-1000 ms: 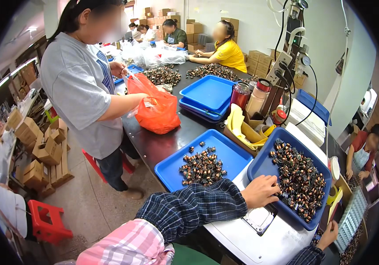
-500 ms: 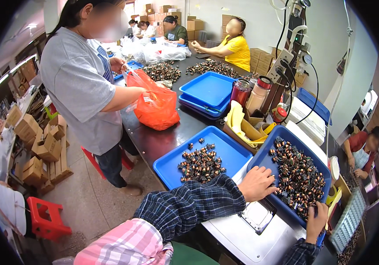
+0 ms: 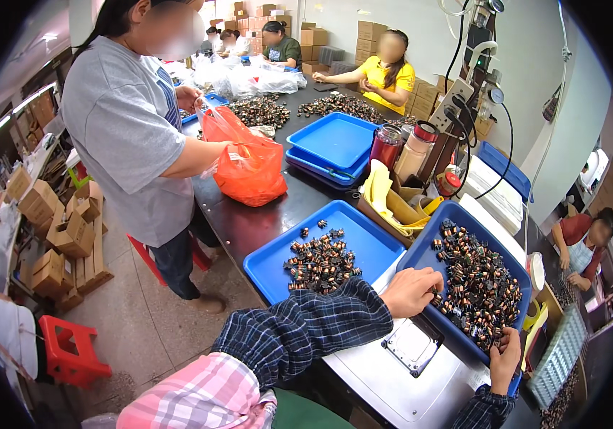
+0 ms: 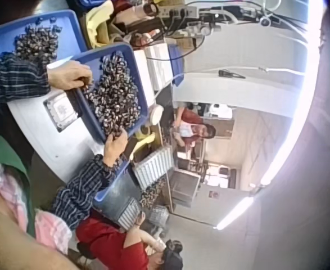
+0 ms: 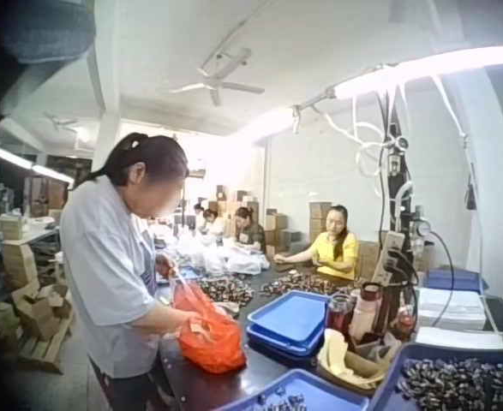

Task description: The person picks electronic components from trays and presses them into a machine fixture by hand.

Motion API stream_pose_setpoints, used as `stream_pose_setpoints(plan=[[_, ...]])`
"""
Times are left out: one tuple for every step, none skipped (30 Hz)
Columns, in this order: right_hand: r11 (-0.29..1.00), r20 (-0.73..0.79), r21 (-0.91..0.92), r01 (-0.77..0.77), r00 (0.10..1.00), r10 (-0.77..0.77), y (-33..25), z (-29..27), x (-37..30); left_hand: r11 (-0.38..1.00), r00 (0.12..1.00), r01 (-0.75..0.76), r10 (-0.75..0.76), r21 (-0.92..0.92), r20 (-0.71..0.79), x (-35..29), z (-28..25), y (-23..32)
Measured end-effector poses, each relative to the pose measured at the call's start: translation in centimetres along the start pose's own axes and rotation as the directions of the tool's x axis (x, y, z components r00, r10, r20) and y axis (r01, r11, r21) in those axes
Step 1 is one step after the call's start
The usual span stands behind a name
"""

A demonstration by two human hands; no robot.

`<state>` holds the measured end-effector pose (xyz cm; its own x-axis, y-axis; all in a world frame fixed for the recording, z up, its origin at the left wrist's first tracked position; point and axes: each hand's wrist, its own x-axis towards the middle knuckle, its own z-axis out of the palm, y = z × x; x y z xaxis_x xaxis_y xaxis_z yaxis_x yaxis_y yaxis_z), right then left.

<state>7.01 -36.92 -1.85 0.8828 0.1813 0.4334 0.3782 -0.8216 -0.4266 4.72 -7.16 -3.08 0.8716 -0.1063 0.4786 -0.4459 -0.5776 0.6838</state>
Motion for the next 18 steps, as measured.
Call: stream_pose_setpoints(plan=[[1.0,0.002,-0.002,-0.002,1.0,0.002,0.1,0.0,-0.2,1.0,1.0,-0.005,0.006,0.021,-0.027,-0.4,0.3,0.1],[0.999,0.014,0.032,-0.029,1.0,0.028,-0.1,0.0,-0.2,0.999,0.998,-0.011,0.014,0.042,-0.056,-0.5,0.4,0.2],[0.996,0.029,0.063,-0.058,0.998,0.056,-0.3,-0.1,-0.3,0.999,0.998,-0.011,0.013,0.037,-0.053,-0.5,0.5,0.3],[0.995,0.045,0.049,-0.09,0.995,0.088,-0.5,-0.4,-0.5,0.994,0.992,-0.02,0.006,-0.107,-0.126,-0.6,0.6,0.3],[0.994,0.045,0.035,-0.105,0.994,0.103,-0.1,-0.5,-0.3,0.966,0.981,-0.04,-0.01,-0.255,-0.191,-0.5,0.7,0.4],[0.999,-0.053,0.03,0.022,0.998,-0.02,0.8,-0.5,-0.4,0.957,0.972,-0.091,0.025,-0.277,-0.233,-0.6,0.6,0.5],[0.99,-0.145,0.005,0.143,0.979,-0.141,1.7,-0.5,-0.7,0.949,0.957,-0.164,0.087,-0.268,-0.277,-0.6,0.3,0.2],[0.992,-0.145,0.075,0.104,0.985,-0.092,1.0,-0.5,-0.7,0.944,0.938,-0.227,0.146,-0.24,-0.313,-0.8,-0.2,0.2],[0.991,-0.151,0.129,0.045,0.988,-0.025,0.3,-0.9,-0.3,0.948,0.946,-0.196,0.115,-0.252,-0.302,-1.1,-0.5,0.8],[0.981,-0.12,0.188,0.037,0.993,-0.014,-0.4,-1.2,-0.3,0.948,0.936,-0.247,0.179,-0.201,-0.304,-1.5,-0.7,0.9],[0.963,-0.102,0.267,0.029,0.995,-0.002,-1.9,-0.7,0.4,0.95,0.936,-0.258,0.2,-0.178,-0.288,-2.0,-1.2,0.8],[0.943,-0.074,0.332,-0.028,0.996,0.056,-3.3,-0.5,0.6,0.955,0.961,-0.194,0.14,-0.223,-0.238,-2.6,-1.5,1.3],[0.868,-0.009,0.493,-0.063,0.997,0.078,-4.1,-0.4,0.6,0.957,0.979,-0.146,0.104,-0.25,-0.173,-2.9,-1.9,1.8],[0.857,0.045,0.505,-0.102,0.995,0.092,-5.1,-0.1,0.5,0.974,0.983,-0.166,0.151,-0.155,-0.101,-2.8,-1.9,1.7],[0.837,0.099,0.532,-0.126,0.991,0.086,-6.6,0.6,0.5,0.974,0.974,-0.215,0.209,-0.068,-0.089,-3.0,-1.9,1.4],[0.846,0.129,0.525,-0.088,0.991,0.023,-7.5,1.4,0.2,0.978,0.979,-0.204,0.204,-0.052,-0.015,-3.2,-2.0,1.3],[0.848,0.161,0.528,-0.04,0.985,-0.054,-8.4,2.1,-0.1,0.981,0.98,-0.194,0.195,-0.022,0.051,-3.3,-2.2,1.4],[0.844,0.186,0.537,0.002,0.975,-0.121,-9.2,2.7,-0.7,0.984,0.98,-0.171,0.175,-0.053,0.095,-3.5,-1.8,1.5]])
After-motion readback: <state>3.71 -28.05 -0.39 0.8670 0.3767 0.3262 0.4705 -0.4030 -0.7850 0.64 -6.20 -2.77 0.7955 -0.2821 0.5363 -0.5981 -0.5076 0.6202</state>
